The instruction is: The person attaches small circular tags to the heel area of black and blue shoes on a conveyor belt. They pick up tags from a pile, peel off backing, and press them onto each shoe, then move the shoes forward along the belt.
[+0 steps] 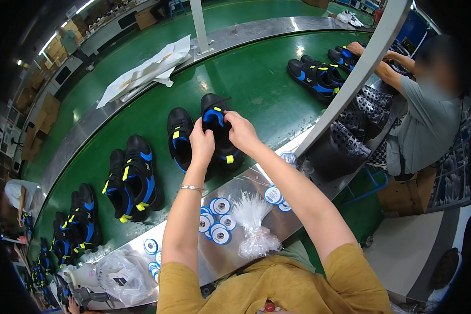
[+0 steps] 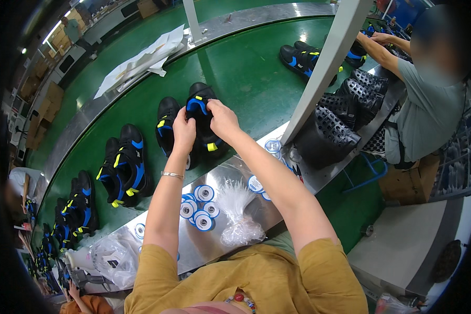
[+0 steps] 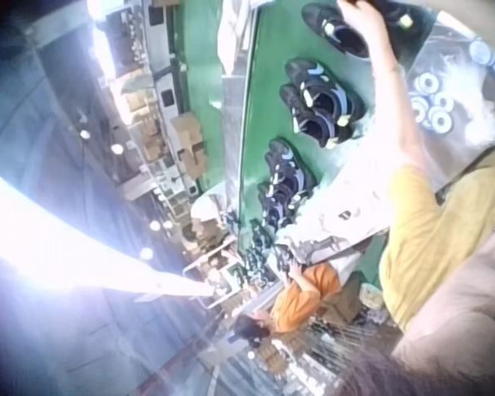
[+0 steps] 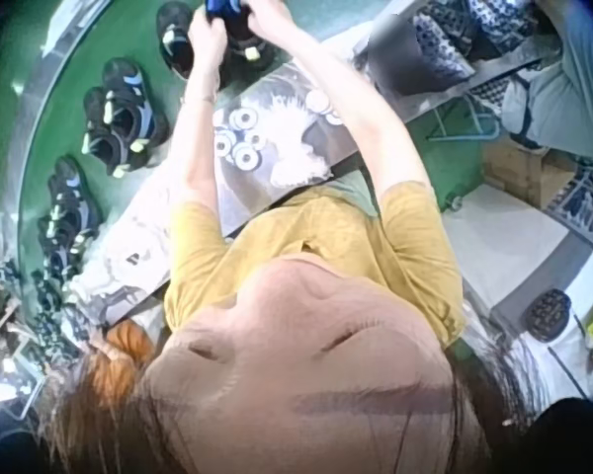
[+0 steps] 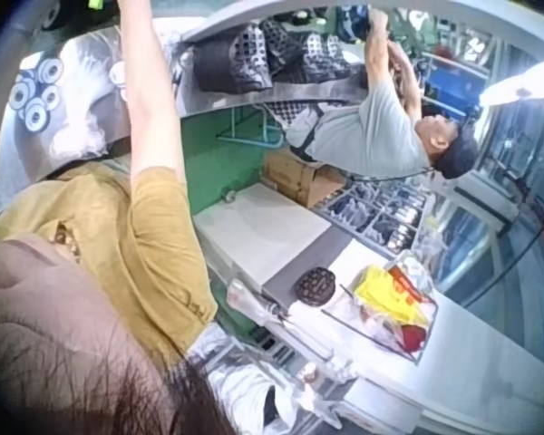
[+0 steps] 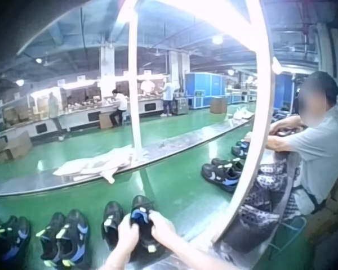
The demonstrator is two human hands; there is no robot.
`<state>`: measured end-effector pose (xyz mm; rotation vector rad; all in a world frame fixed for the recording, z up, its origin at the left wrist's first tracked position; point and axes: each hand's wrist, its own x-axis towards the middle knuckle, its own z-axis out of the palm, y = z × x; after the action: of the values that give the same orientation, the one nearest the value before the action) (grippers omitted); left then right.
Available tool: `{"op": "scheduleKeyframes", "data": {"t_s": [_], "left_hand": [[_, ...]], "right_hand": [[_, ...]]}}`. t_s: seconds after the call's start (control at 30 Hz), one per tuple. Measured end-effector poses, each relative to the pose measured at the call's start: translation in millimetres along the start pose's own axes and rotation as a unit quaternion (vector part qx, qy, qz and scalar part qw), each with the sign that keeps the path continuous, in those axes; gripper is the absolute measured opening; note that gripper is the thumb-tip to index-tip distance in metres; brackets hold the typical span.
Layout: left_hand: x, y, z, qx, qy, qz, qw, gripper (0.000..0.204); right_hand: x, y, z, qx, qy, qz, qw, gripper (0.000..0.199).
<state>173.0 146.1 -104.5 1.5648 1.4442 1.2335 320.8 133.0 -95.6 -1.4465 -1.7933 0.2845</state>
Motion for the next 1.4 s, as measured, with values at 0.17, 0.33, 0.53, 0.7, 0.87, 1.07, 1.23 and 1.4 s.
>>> {"op": "scheduleKeyframes", "data": {"t_s": [0.17, 0.33, 0.53, 0.7, 0.87, 1.07, 1.23, 1.4], "left_hand": [[-30, 19, -9, 0.035, 0.011, 0.034, 0.999, 0.042], [-39, 30, -3, 0.028, -0.011, 0.097, 0.995, 0.050], [-48, 6, -11, 0.005, 0.038, 0.125, 0.991, 0.050], [-46, 13, -12, 0.159, 0.049, 0.200, 0.966, 0.032], [-49, 13, -13, 0.273, 0.038, 0.184, 0.943, 0.020], [-48, -1, -13, 0.160, 0.043, 0.184, 0.969, 0.018], [-51, 1, -18, 0.070, 0.027, 0.129, 0.989, 0.016], [-52, -1, -22, 0.055, 0.020, 0.112, 0.992, 0.027]], "right_hand": [[5, -43, -36, -0.001, -0.022, 0.022, 1.000, 0.024], [10, -52, -36, -0.084, -0.038, -0.004, 0.996, 0.028], [6, -43, -35, -0.125, -0.094, -0.142, 0.977, 0.021], [5, -42, -35, -0.149, -0.105, -0.139, 0.973, 0.022], [4, -37, -29, -0.109, -0.084, -0.132, 0.982, 0.021], [6, -42, -28, -0.066, -0.099, -0.106, 0.987, 0.021], [6, -41, -22, -0.018, -0.065, -0.107, 0.992, 0.022], [7, -47, -12, -0.083, -0.099, -0.138, 0.982, 0.021]]}}
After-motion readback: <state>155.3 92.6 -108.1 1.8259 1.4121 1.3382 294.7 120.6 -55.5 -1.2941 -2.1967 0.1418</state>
